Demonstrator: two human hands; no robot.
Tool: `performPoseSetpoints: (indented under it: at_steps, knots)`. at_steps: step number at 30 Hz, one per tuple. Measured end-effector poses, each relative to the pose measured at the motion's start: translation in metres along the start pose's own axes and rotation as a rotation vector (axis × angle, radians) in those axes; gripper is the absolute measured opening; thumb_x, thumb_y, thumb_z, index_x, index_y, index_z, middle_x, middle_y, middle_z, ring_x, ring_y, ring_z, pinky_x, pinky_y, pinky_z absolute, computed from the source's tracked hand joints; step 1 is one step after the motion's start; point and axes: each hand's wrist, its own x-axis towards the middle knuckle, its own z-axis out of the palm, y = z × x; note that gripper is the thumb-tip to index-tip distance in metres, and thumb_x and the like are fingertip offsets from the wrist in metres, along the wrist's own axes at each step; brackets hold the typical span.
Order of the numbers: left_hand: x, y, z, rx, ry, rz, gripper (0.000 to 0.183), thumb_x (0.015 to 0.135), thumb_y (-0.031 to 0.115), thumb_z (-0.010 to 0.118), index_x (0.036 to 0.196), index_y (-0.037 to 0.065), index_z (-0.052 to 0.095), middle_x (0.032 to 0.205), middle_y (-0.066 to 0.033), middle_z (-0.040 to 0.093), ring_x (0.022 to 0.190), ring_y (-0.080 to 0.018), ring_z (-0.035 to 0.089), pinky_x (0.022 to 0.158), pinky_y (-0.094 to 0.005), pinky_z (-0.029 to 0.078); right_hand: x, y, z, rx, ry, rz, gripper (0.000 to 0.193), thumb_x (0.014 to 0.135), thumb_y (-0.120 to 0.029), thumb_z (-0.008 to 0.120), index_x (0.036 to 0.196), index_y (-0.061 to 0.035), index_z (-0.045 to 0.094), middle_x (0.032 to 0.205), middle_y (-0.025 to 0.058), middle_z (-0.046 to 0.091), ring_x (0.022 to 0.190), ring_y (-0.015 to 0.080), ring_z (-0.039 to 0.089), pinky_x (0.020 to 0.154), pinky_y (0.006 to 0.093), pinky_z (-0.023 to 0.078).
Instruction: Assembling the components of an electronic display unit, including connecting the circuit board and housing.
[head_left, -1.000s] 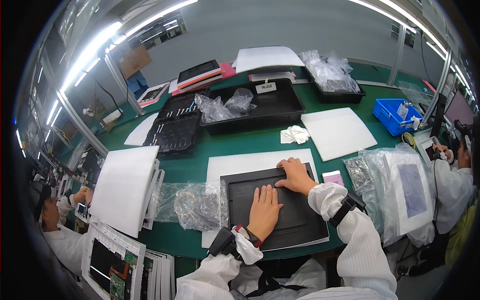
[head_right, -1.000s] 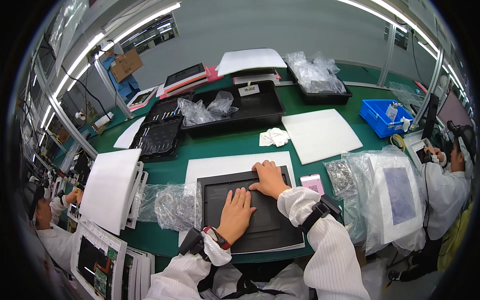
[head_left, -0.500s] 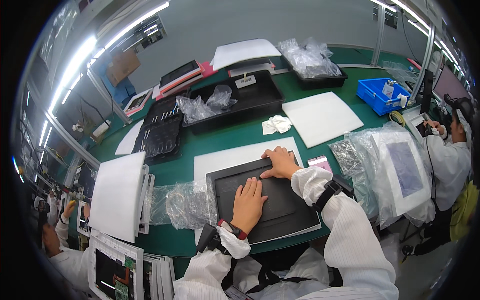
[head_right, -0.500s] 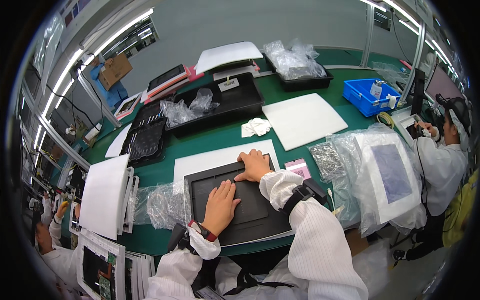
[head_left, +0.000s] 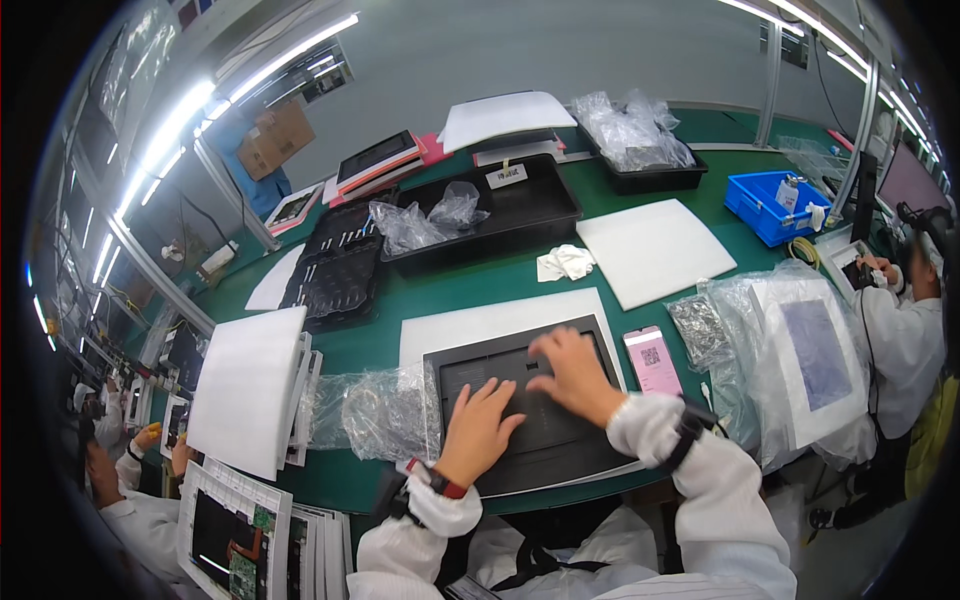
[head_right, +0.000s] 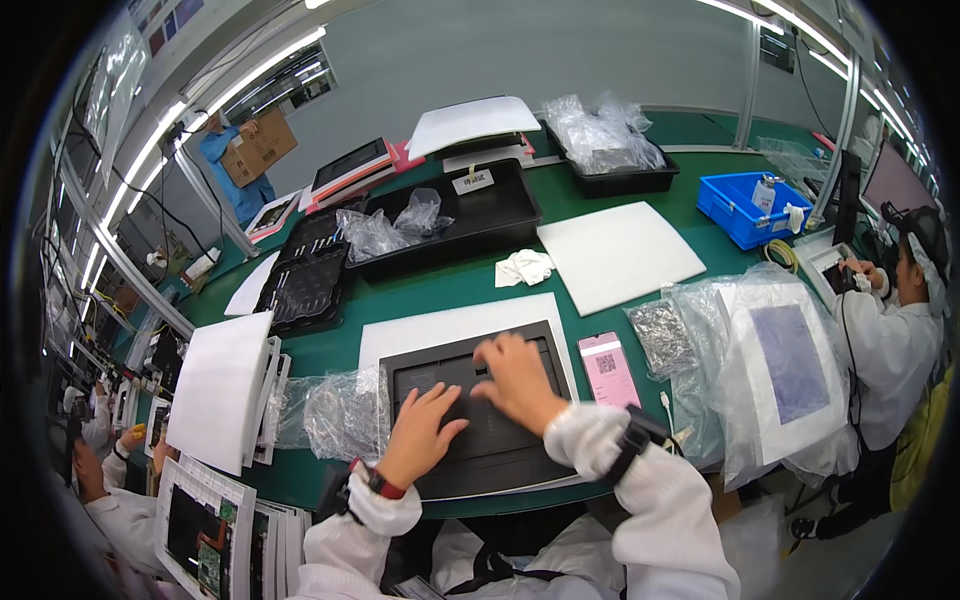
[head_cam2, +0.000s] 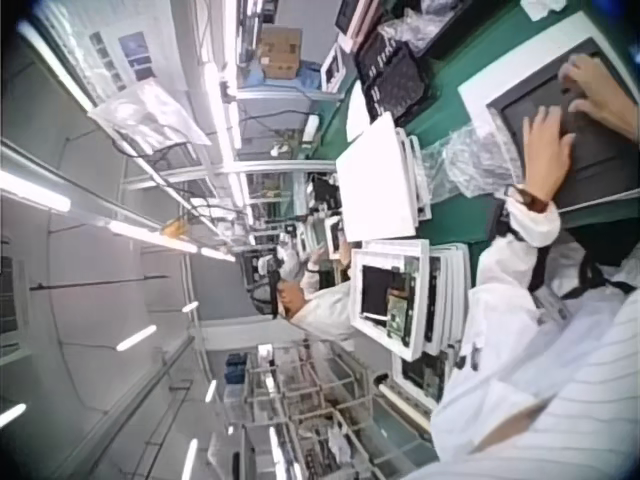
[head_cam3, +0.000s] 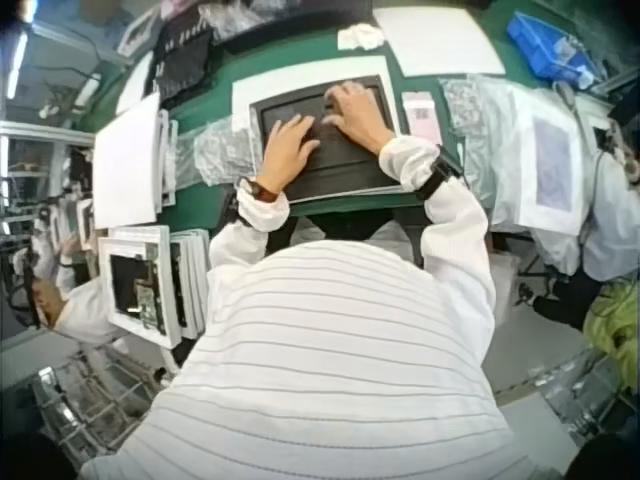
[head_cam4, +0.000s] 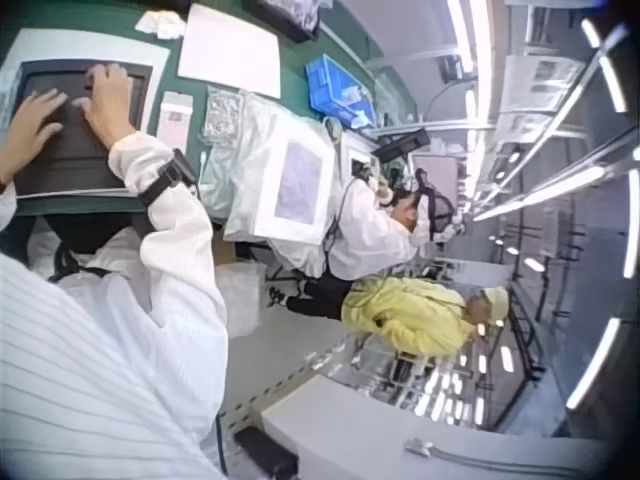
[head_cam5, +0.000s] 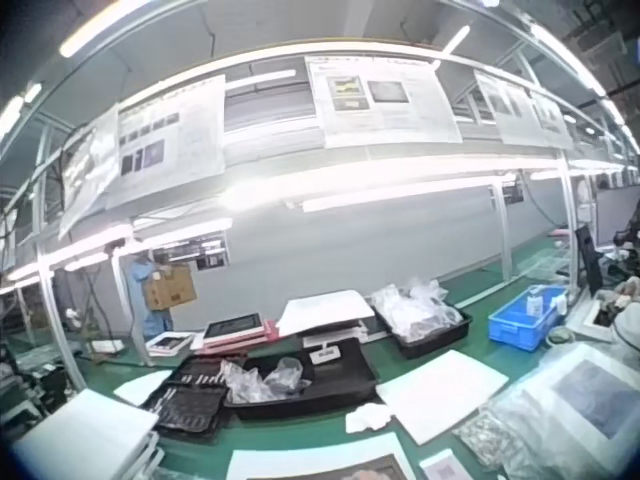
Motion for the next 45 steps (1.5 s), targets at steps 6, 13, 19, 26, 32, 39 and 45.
performPoseSetpoints:
  at_steps: [6,13,19,26,32,39,45]
  knots:
    - [-0.071,-0.056,-0.025,0.129,0.144,-0.326,0.039,0.087,0.018,0.056,0.123,0.005,0.052,0.132,-0.0172,0.048,0.127,-0.0365,0.038,0.105,-0.0562,0.023,-0.106,-0.073,-0.025,-0.061,-0.418,-0.360,0.038,0.075,-0.035,0.068,0.097,-0.0057,0.056,0.085,0.0073,0.054,0.082,0.0237,0.055,0.072,0.0336,0.043]
    - [-0.104,-0.105,-0.019,0.063,0.236,-0.477,0.038,0.088,0.014,0.051,0.124,0.005,0.051,0.133,-0.0177,0.047,0.129,-0.0369,0.036,0.106,-0.0578,0.019,-0.102,-0.072,-0.012,-0.257,-0.457,-0.431,0.026,0.069,-0.009,0.066,0.091,-0.0046,0.053,0.081,0.0060,0.053,0.079,0.0204,0.057,0.067,0.0306,0.042]
    - [-0.115,-0.090,-0.032,0.036,0.162,-0.298,0.050,0.080,0.001,0.055,0.129,0.006,0.046,0.137,-0.0183,0.042,0.131,-0.0362,0.033,0.109,-0.0522,0.019,-0.087,-0.079,-0.037,-0.154,-0.405,-0.400,0.019,0.068,-0.008,0.066,0.084,-0.0041,0.056,0.082,0.0067,0.056,0.076,0.0220,0.059,0.068,0.0319,0.041]
    - [-0.063,-0.069,-0.068,-0.424,0.343,-0.121,0.064,0.076,0.000,0.067,0.133,-0.001,0.039,0.140,-0.0201,0.038,0.129,-0.0324,0.038,0.104,-0.0347,0.032,0.019,-0.094,-0.122,-0.105,-0.273,-0.367,0.023,0.078,-0.016,0.065,0.098,-0.0060,0.063,0.091,0.0093,0.059,0.090,0.0244,0.056,0.080,0.0351,0.038]
    - [0.006,-0.108,-0.063,-0.681,0.557,-0.155,0.022,0.092,0.009,0.054,0.110,-0.003,0.053,0.098,-0.0110,0.064,0.094,-0.0143,0.057,0.083,-0.0265,0.043,0.073,-0.071,-0.111,-0.138,0.255,-0.413,0.029,0.079,-0.015,0.067,0.105,-0.0050,0.061,0.097,0.0090,0.058,0.096,0.0257,0.053,0.090,0.0379,0.036]
    - [0.034,-0.115,-0.061,-0.619,0.612,-0.208,0.018,0.087,0.006,0.058,0.103,-0.004,0.057,0.090,-0.0091,0.065,0.084,-0.0128,0.060,0.076,-0.0259,0.046,0.038,0.039,-0.069,0.333,0.764,0.144,0.054,0.088,-0.022,0.062,0.131,0.0007,0.040,0.128,0.0162,0.046,0.121,0.0288,0.042,0.099,0.0389,0.034]
    - [0.029,-0.127,-0.057,-0.579,0.667,-0.181,0.021,0.082,0.001,0.059,0.102,-0.004,0.060,0.087,-0.0097,0.066,0.083,-0.0143,0.061,0.076,-0.0259,0.046,0.047,0.074,-0.048,0.716,0.353,0.221,0.028,0.088,-0.008,0.058,0.115,0.0011,0.056,0.100,0.0092,0.065,0.094,0.0166,0.060,0.084,0.0284,0.046]
